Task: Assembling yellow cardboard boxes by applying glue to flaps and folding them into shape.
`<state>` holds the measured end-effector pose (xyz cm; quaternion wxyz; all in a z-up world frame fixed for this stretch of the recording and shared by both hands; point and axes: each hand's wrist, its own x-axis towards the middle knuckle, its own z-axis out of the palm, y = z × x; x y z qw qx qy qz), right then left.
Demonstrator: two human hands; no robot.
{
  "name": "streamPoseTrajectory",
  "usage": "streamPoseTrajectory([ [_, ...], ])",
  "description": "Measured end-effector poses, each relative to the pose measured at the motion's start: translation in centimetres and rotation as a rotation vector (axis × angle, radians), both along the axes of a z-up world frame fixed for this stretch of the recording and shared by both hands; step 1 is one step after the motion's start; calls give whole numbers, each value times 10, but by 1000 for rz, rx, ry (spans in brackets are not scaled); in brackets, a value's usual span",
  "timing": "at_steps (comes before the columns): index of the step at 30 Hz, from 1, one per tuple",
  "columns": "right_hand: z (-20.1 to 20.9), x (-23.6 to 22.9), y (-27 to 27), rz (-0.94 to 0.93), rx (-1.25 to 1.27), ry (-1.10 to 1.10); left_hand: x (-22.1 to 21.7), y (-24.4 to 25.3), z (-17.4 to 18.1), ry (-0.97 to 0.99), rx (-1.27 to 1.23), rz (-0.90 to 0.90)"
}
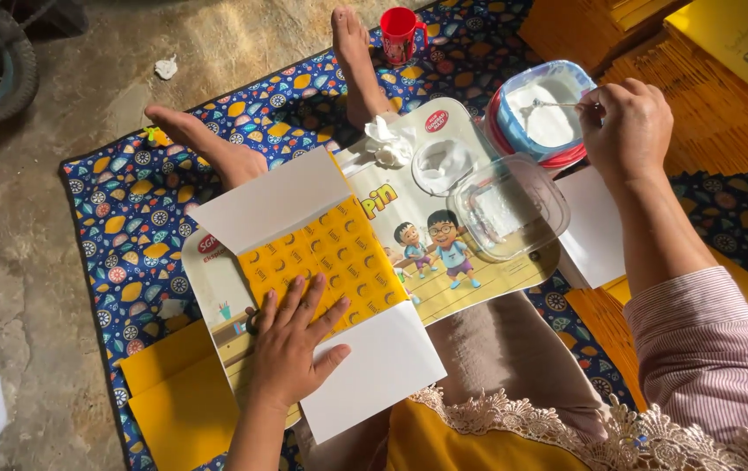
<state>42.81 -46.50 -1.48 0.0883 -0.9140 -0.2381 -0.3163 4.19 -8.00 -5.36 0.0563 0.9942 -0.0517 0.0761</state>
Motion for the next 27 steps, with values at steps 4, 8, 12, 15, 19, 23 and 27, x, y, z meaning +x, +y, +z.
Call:
streamPoseTrajectory([
  [4, -4, 5, -1, -10, -26, -6, 1, 0, 3, 8, -2, -4],
  [8, -6, 7, -4, -34, -51, -17, 1, -1, 3, 12, -31, 1],
  [12, -4, 5, -4, -28, -55, -65, 0, -1, 5, -5, -26, 0],
  [15, -7, 5, -2, -14, -40, -23, 1, -1, 4, -11, -5, 7],
  [19, -11, 8, -12, -7, 13, -55, -1, -3, 3, -32, -43, 18],
  [23, -3, 1, -12, 24, 95, -37, 0, -2, 4, -25, -14, 6],
  [27, 8, -2, -7, 34, 106, -13, 0, -2, 2, -12, -18, 11],
])
